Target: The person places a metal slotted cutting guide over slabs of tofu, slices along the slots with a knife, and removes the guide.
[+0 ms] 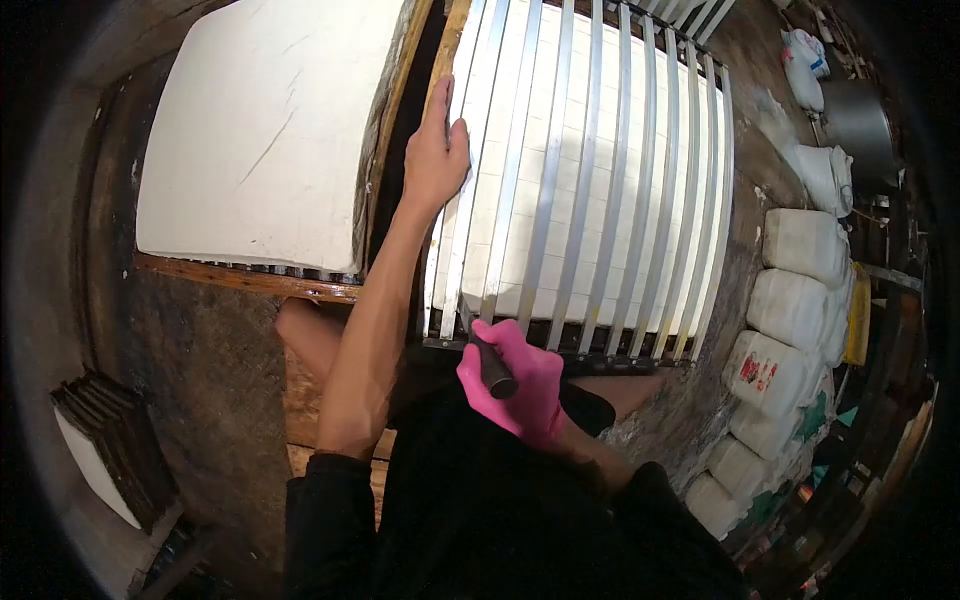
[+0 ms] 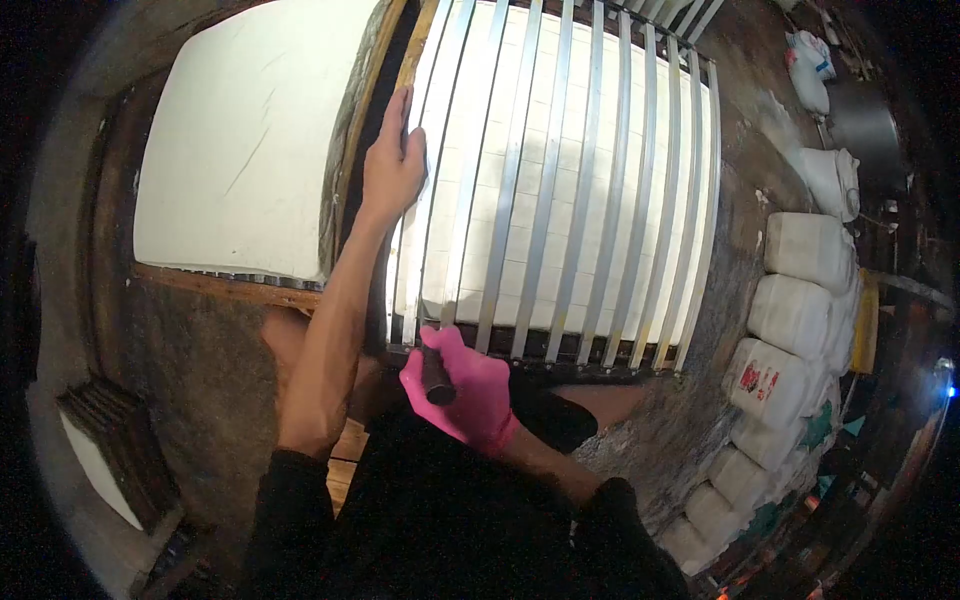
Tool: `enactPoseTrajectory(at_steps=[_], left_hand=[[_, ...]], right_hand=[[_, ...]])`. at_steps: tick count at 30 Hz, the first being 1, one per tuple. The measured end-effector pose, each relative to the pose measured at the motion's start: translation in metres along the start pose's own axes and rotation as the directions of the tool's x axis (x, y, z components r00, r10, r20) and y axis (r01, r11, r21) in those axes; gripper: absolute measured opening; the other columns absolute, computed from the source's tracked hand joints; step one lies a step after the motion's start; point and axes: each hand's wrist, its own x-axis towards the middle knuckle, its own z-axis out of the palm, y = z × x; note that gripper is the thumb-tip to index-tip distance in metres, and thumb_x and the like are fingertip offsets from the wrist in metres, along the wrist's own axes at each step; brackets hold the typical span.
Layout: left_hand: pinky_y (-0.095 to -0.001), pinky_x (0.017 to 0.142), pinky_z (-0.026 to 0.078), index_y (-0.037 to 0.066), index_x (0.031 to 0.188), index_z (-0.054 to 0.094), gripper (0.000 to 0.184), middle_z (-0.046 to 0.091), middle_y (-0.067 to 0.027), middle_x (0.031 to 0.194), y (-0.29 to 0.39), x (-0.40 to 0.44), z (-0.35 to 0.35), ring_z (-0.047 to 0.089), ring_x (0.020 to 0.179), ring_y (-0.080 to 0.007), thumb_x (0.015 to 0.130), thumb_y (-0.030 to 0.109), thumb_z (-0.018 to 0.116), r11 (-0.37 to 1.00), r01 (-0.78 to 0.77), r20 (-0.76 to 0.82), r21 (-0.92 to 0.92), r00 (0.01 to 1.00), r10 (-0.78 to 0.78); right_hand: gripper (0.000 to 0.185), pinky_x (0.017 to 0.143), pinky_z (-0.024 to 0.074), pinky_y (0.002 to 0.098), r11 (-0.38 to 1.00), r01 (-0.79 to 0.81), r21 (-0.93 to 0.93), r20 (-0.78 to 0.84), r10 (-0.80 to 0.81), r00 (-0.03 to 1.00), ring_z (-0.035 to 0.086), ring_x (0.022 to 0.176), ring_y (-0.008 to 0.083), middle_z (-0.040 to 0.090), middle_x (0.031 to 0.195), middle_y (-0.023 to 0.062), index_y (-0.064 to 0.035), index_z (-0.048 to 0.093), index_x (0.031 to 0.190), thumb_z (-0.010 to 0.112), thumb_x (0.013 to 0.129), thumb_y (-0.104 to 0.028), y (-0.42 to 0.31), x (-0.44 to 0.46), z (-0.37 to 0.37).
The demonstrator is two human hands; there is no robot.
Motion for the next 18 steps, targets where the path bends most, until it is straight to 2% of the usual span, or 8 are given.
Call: enactPoseTrajectory(at_steps=[2, 6, 10, 11, 14, 15, 18], left_hand=[[-0.0421, 0.097, 0.047, 0.005, 0.151, 0.032, 0.058, 0.051, -0.0228, 0.142, 0.000, -0.001, 0.001, 0.063, 0.113, -0.0394, 0.095, 0.013, 0.047, 1.000, -0.011, -0.013, 0.026, 1.000, 0.011], [-0.0421, 0.095, 0.048, 0.006, 0.150, 0.033, 0.057, 0.054, -0.0225, 0.139, 0.001, -0.002, 0.000, 0.064, 0.109, -0.0390, 0.095, 0.013, 0.047, 0.999, 0.020, 0.001, 0.029, 1.000, -0.020], [-0.0415, 0.101, 0.046, 0.007, 0.151, 0.033, 0.057, 0.052, -0.0237, 0.141, -0.003, -0.002, 0.003, 0.060, 0.118, -0.0395, 0.096, 0.014, 0.045, 0.994, -0.069, -0.031, 0.084, 0.997, 0.072], [-0.0420, 0.100, 0.047, 0.007, 0.151, 0.032, 0.058, 0.051, -0.0234, 0.142, -0.005, -0.001, 0.004, 0.062, 0.116, -0.0388, 0.096, 0.014, 0.045, 0.985, -0.125, -0.048, 0.116, 0.990, 0.132], [-0.0422, 0.097, 0.048, 0.007, 0.152, 0.030, 0.058, 0.051, -0.0229, 0.143, -0.002, -0.003, 0.001, 0.065, 0.109, -0.0381, 0.096, 0.015, 0.045, 0.994, -0.044, 0.006, 0.097, 0.999, 0.044], [-0.0426, 0.094, 0.049, 0.007, 0.152, 0.029, 0.059, 0.051, -0.0220, 0.143, -0.007, -0.001, 0.002, 0.067, 0.102, -0.0373, 0.096, 0.015, 0.045, 0.990, -0.069, 0.000, 0.123, 0.998, 0.069], [-0.0411, 0.112, 0.036, 0.008, 0.153, 0.029, 0.057, 0.043, -0.0187, 0.151, 0.008, -0.003, -0.004, 0.046, 0.136, -0.0350, 0.098, 0.018, 0.044, 0.995, 0.095, 0.079, -0.009, 0.992, -0.094]], right_hand=[[0.026, 0.054, 0.0494, 0.0258, 1.000, 0.008, -0.025, 0.001, -0.008, 1.000, 0.067, 0.060, 0.0142, 0.063, 0.066, 0.0082, -0.0044, 0.062, 0.099, 0.074, 0.077, -0.001, 0.001, -0.003, -0.002], [0.028, 0.054, 0.0494, 0.0262, 0.998, 0.044, 0.054, -0.042, -0.042, 0.998, 0.066, 0.059, 0.0145, 0.063, 0.067, 0.0084, -0.0051, 0.061, 0.100, 0.075, 0.077, -0.001, 0.011, 0.010, 0.005], [0.029, 0.054, 0.0488, 0.0260, 0.993, 0.047, 0.105, -0.045, -0.042, 0.998, 0.065, 0.059, 0.0143, 0.063, 0.068, 0.0086, -0.0054, 0.062, 0.101, 0.075, 0.077, 0.000, 0.007, 0.005, 0.000], [0.030, 0.054, 0.0489, 0.0252, 0.998, 0.063, 0.026, -0.043, -0.062, 0.997, 0.065, 0.058, 0.0133, 0.064, 0.069, 0.0079, -0.0051, 0.062, 0.103, 0.075, 0.077, 0.001, 0.007, 0.000, 0.001], [0.027, 0.054, 0.0497, 0.0253, 1.000, -0.004, 0.004, -0.040, 0.004, 0.999, 0.065, 0.058, 0.0135, 0.066, 0.069, 0.0059, -0.0058, 0.062, 0.100, 0.076, 0.078, 0.000, 0.002, -0.003, -0.001], [0.023, 0.053, 0.0498, 0.0257, 0.996, 0.006, 0.086, -0.024, -0.004, 1.000, 0.064, 0.058, 0.0136, 0.066, 0.070, 0.0061, -0.0062, 0.062, 0.101, 0.074, 0.082, -0.002, 0.003, -0.005, -0.001], [0.017, 0.053, 0.0509, 0.0271, 0.951, 0.035, 0.309, 0.055, -0.054, 0.997, 0.063, 0.059, 0.0148, 0.067, 0.074, 0.0078, -0.0058, 0.062, 0.104, 0.069, 0.089, -0.007, 0.001, -0.026, -0.014]])
